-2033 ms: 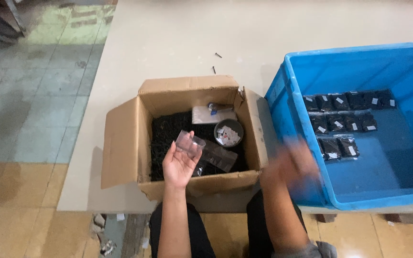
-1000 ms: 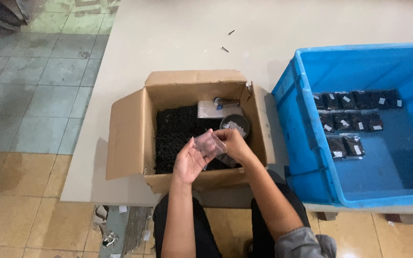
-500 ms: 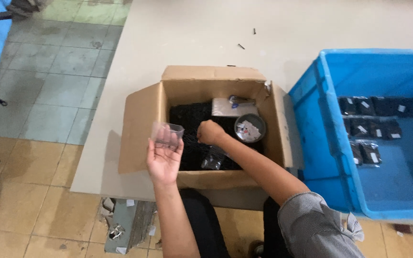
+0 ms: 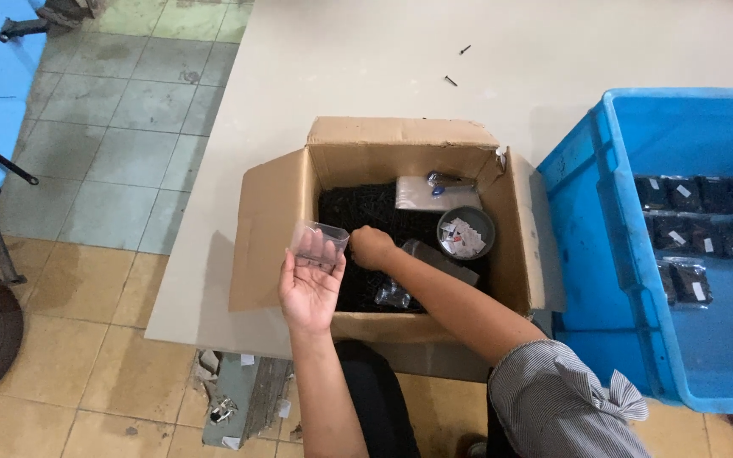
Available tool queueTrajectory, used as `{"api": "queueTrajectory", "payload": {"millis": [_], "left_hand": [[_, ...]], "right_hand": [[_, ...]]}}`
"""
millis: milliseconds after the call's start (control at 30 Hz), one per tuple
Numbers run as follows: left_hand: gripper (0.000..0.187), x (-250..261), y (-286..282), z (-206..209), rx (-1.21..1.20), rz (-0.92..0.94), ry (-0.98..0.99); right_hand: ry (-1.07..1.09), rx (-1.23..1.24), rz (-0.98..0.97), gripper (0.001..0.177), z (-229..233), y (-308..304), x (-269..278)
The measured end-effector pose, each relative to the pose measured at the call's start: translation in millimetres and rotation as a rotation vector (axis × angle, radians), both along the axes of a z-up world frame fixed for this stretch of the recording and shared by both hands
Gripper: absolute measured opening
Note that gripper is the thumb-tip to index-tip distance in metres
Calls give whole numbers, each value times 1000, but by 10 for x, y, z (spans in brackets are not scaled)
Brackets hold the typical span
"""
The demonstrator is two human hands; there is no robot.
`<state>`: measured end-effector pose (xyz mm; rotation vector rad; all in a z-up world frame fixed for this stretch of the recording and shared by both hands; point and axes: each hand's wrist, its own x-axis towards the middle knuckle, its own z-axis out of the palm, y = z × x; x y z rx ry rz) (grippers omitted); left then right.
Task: The person picks up screws from a cardboard box and places them into a small plastic bag.
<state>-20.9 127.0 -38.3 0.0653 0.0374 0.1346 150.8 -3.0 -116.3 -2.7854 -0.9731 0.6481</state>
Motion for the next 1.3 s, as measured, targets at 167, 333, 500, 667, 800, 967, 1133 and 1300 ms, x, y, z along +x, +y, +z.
{"api": "queueTrajectory", "payload": {"millis": [167,333,500,667,800,967,1133,1300], "left_hand": [[50,-13,-13,60,19,7,82],[50,-9,-14,61,25,5,107],[50,-3,-16,40,22,8,114],[49,5,-11,-1,25,8,116],[49,-8,-19,55,29,3,132],[49,-13,-27,70,40,19,136],[50,-4,-18,54,31,14,121],[50,9,7,27,32,12,98]], "right_hand": [[194,221,-143,25,-165,-251,190],[238,250,-176,26,-519,-294,207],[205,168,-164,22,-50,-260,9],[226,124,-144,24,-284,-259,121],[295,208,-197,25,-507,-306,164],[186,386,-246,27,215,-334,-15],[207,391,-185,29,112,-130,-95],[165,321,-47,27,84,-56,-184]]}}
